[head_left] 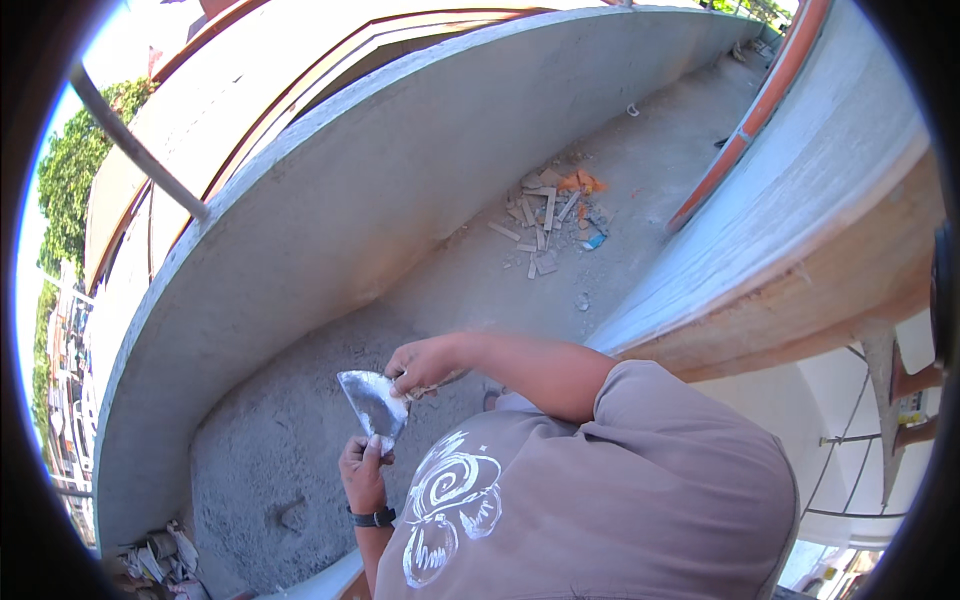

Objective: The person walks through a construction site, picks up a trowel, and applies grout to the ceiling tiles using the trowel. They smooth the grout along the tile seams and wipe excess material with their hand.

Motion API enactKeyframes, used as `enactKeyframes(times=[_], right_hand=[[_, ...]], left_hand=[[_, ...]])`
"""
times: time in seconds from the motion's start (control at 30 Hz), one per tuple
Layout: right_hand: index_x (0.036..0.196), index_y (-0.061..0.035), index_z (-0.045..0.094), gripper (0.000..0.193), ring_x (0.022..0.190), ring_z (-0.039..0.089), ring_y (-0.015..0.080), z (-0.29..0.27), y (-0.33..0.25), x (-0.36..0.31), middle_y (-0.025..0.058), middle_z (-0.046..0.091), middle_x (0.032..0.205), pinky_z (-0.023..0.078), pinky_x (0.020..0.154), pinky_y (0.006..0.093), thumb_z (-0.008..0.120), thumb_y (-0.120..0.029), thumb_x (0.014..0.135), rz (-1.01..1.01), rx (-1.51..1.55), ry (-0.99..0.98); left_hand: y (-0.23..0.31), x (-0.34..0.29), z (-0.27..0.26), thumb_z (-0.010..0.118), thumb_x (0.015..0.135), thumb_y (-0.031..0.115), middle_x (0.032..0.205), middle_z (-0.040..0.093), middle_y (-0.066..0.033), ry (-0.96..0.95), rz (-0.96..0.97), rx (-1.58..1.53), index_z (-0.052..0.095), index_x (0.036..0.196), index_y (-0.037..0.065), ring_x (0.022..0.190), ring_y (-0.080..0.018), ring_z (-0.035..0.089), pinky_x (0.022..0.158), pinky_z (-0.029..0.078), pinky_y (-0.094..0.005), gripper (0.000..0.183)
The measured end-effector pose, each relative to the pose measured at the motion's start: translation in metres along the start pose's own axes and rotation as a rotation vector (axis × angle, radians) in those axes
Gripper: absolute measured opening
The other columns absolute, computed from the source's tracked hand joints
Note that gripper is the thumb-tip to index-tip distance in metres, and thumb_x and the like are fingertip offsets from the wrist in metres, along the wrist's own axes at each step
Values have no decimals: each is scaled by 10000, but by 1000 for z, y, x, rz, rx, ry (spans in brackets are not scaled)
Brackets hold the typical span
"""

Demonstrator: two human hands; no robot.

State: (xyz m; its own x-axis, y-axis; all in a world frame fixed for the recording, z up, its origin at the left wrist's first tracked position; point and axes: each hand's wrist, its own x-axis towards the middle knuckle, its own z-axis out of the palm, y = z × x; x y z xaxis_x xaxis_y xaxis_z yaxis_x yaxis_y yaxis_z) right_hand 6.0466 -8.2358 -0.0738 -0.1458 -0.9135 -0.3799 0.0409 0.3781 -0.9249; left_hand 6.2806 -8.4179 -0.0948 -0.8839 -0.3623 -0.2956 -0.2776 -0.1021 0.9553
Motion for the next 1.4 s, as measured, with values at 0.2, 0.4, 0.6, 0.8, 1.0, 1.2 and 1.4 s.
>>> enactKeyframes(times=[0.2, 0.4, 0.6, 0.8, 1.0, 1.2, 1.4], right_hand=[[1241, -9, 649, 391, 841, 695, 165, -184, 31, -6, 85, 716, 1020, 560, 769, 314, 725, -196, 906, -12, 136, -130], [1431, 27, 516, 585, 814, 712, 158, -324, 25, -61, 106, 698, 1119, 579, 737, 307, 712, -168, 916, -110, 592, -85], [1474, -2, 496, 612, 746, 675, 136, -435, 83, -119, 90, 681, 1130, 538, 673, 279, 696, -246, 950, -169, 689, 222], [1284, -19, 665, 389, 732, 653, 103, -512, 113, -242, 31, 697, 955, 516, 675, 260, 671, -271, 987, -142, 735, 762], [1217, 4, 681, 320, 743, 658, 109, -574, 194, -354, 25, 695, 908, 531, 706, 268, 715, -213, 983, -245, 936, 1077], [1144, -23, 702, 287, 768, 649, 82, -680, 267, -508, 5, 678, 932, 532, 716, 262, 715, -260, 984, -276, 972, 1130], [1194, -17, 692, 326, 764, 654, 78, -802, 301, -653, -3, 681, 892, 533, 696, 258, 709, -271, 991, -280, 969, 1139]], left_hand=[[17, 186, 96, 621, 1016, 155, 831, 643, -42, -123, -107, -226, 620, 985, 24, 674, -131, 616, 635, 516, -281, 135], [78, 314, 160, 604, 1025, 147, 872, 660, -47, -320, -191, -373, 634, 1041, 18, 727, -135, 625, 659, 513, -288, 133], [121, 493, 302, 647, 1005, 155, 830, 687, -41, -675, -134, 58, 681, 916, 24, 720, -121, 617, 691, 496, -279, 163], [179, 611, 501, 716, 968, 147, 821, 707, -35, -1021, -172, 237, 689, 907, 31, 722, -112, 628, 702, 506, -271, 134], [194, 677, 704, 735, 963, 148, 855, 717, -22, -1335, -208, 393, 708, 966, 30, 755, -93, 635, 715, 510, -255, 121], [193, 679, 917, 697, 986, 147, 875, 712, -36, -1260, -184, 426, 679, 933, 44, 773, -105, 645, 739, 524, -275, 117], [225, 706, 1108, 654, 1018, 141, 908, 731, -84, -1362, -234, 326, 659, 990, 9, 823, -148, 688, 769, 553, -302, 135]])
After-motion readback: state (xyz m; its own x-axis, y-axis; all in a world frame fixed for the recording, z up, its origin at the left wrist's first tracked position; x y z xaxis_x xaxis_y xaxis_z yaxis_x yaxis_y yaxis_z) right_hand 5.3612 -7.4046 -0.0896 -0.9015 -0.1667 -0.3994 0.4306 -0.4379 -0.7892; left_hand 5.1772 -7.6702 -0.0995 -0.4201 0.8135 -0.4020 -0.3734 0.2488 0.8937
